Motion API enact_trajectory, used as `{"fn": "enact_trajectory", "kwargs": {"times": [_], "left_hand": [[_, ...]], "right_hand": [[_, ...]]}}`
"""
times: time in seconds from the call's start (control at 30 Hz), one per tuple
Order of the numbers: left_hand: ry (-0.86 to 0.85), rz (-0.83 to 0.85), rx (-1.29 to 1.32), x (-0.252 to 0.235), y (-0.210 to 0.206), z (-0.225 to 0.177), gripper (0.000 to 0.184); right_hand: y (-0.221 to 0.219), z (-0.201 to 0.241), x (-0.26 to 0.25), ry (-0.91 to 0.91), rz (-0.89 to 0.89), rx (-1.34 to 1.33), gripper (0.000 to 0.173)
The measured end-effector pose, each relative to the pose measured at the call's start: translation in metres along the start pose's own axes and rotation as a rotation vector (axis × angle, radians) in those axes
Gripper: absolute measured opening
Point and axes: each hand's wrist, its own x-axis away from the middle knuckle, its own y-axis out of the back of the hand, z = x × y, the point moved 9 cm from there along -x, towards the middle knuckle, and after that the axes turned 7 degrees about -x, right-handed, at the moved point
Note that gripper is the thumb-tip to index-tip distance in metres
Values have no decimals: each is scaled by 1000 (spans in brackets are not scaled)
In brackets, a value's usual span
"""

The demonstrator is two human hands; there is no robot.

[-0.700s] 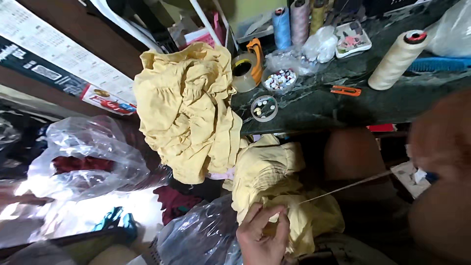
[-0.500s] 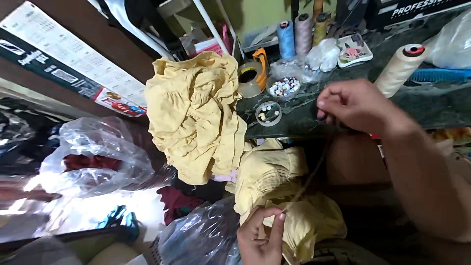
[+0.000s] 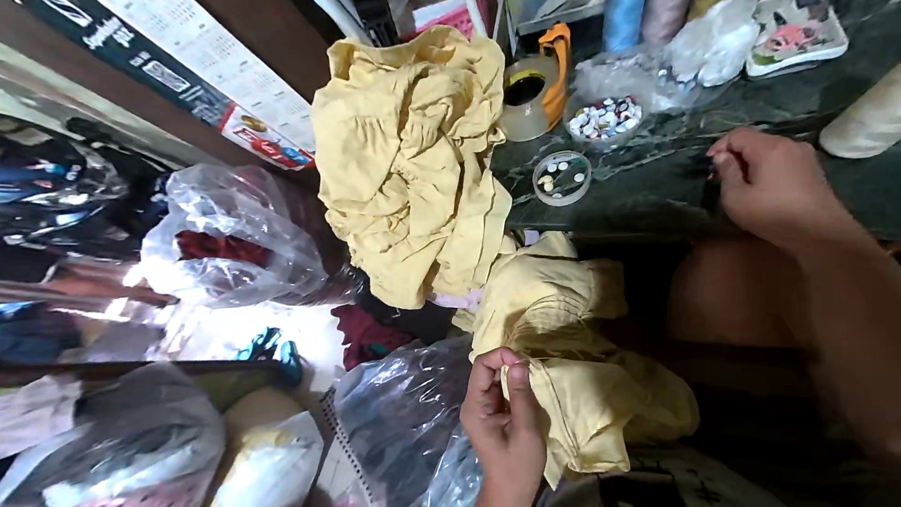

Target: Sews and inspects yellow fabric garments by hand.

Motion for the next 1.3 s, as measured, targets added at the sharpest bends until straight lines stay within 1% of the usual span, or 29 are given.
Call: {"fn": "enact_trajectory", "kwargs": {"times": [0.07,0.1,0.13,0.2,0.23,0.33,0.4,0.57,0.67,0.73,0.77,0.83,0.87,0.93,0.97,1.0,1.03,1.07,1.1,1.13,1.2,1.23,1.27,1.3], "left_hand": [[-1,25,23,0,-2,0,9],[-3,40,25,0,-3,0,8],[-6,57,27,0,-4,0,7],[-3,85,24,-1,-8,-1,6],[-4,94,22,-1,-9,-2,6],[-29,114,12,-1,-12,-5,6],[-44,119,-2,0,-11,-7,7],[-65,133,5,2,-11,-9,9],[-39,131,40,1,-10,-5,8],[-3,117,78,0,-8,-1,6],[10,111,89,0,-7,0,6],[14,105,89,-1,-5,0,5],[7,108,75,-1,-4,-1,6],[-28,129,3,-2,-1,-4,8],[-51,142,-57,-2,1,-6,9],[-74,149,-126,-2,4,-8,10],[-89,152,-192,-2,6,-10,11],[-94,153,-237,-2,9,-12,11],[-91,157,-255,-2,10,-15,10],[-79,178,-250,-3,10,-18,9],[-39,247,-160,-3,6,-26,7],[-23,276,-84,-5,5,-30,8],[-14,287,18,-7,4,-34,10],[5,283,137,-12,6,-37,13]], "right_hand": [[-14,41,30,184,232,-257,24],[-26,66,52,234,351,-364,20],[-36,91,74,333,441,-420,18],[-53,132,108,528,580,-459,27],[-58,146,117,578,652,-491,29],[-75,165,124,563,831,-521,32],[-85,169,122,544,885,-522,32],[-96,175,121,574,920,-639,31],[-95,175,119,567,925,-761,31],[-91,164,113,521,877,-726,31],[-87,152,105,479,802,-657,30],[-69,116,76,362,546,-423,23],[-58,95,57,279,426,-274,23],[-40,48,18,82,235,5,30],[-34,24,2,-11,165,96,33],[-29,6,-10,-47,95,166,33],[-24,-2,-14,-31,30,207,33],[-20,2,-12,35,-23,195,33],[-19,17,-2,133,-50,148,33],[-21,41,16,247,-43,89,35],[-38,104,71,447,91,-111,38],[-50,137,101,537,231,-302,41],[-65,164,126,576,475,-572,46],[-71,181,143,598,622,-770,44]]}}
